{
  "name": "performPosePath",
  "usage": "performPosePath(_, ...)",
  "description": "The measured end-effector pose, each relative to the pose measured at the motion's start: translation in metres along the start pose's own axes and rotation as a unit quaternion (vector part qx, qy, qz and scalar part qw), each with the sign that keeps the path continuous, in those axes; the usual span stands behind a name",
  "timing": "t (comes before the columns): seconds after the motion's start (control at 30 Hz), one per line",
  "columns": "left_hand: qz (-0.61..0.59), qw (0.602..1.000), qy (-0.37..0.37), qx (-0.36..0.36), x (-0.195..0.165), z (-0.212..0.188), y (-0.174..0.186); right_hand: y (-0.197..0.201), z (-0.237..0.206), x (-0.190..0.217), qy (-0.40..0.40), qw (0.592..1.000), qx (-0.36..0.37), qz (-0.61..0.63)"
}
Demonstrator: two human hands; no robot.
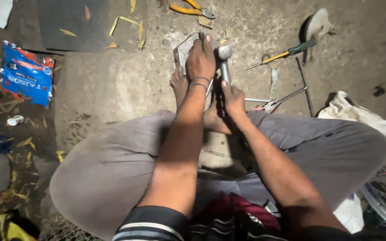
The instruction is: The person sits on the ground and works on a motorcycle brake hub assembly. They hammer the hub to drive out components, fit a brake shoe into the hub by hand, and use a wrench to tighten a bolt on the assembly.
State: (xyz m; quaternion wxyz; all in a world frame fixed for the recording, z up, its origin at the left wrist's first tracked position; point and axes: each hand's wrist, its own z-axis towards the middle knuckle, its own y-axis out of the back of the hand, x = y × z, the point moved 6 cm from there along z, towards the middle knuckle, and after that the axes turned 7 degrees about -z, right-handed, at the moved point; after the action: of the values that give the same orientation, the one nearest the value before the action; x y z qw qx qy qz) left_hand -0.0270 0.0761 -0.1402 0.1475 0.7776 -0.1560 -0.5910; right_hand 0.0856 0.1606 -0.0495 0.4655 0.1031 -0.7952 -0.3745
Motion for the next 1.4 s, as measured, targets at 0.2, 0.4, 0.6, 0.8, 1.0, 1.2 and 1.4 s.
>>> performPosePath(0.2,-0.030,0.999,-0.022,-0.016,0.003,0.001,0.005,0.053,0.008,0.024,-0.026,0.978,-0.015,0.206)
performPosePath(0.4,-0.034,0.999,-0.020,0.001,0.009,0.002,-0.001,0.074,0.005,0.018,0.145,0.875,-0.056,0.457)
performPosePath(0.6,0.023,0.995,-0.096,0.033,-0.020,-0.007,-0.001,-0.016,-0.006,-0.012,-0.118,0.981,0.007,0.157)
performPosePath(0.8,-0.004,0.994,-0.109,0.005,-0.021,-0.004,0.004,0.025,0.006,0.013,0.019,0.997,-0.080,-0.003)
performPosePath(1.0,-0.143,0.986,-0.043,0.074,0.014,0.019,0.019,-0.013,0.002,-0.011,-0.277,0.878,0.059,0.387)
performPosePath(1.2,-0.123,0.990,0.041,0.062,0.018,0.037,0.027,-0.047,0.004,-0.040,-0.400,0.787,0.183,0.434)
performPosePath(1.4,-0.044,0.993,-0.028,0.107,0.016,0.042,0.034,-0.045,0.021,-0.067,-0.379,0.823,0.141,0.400)
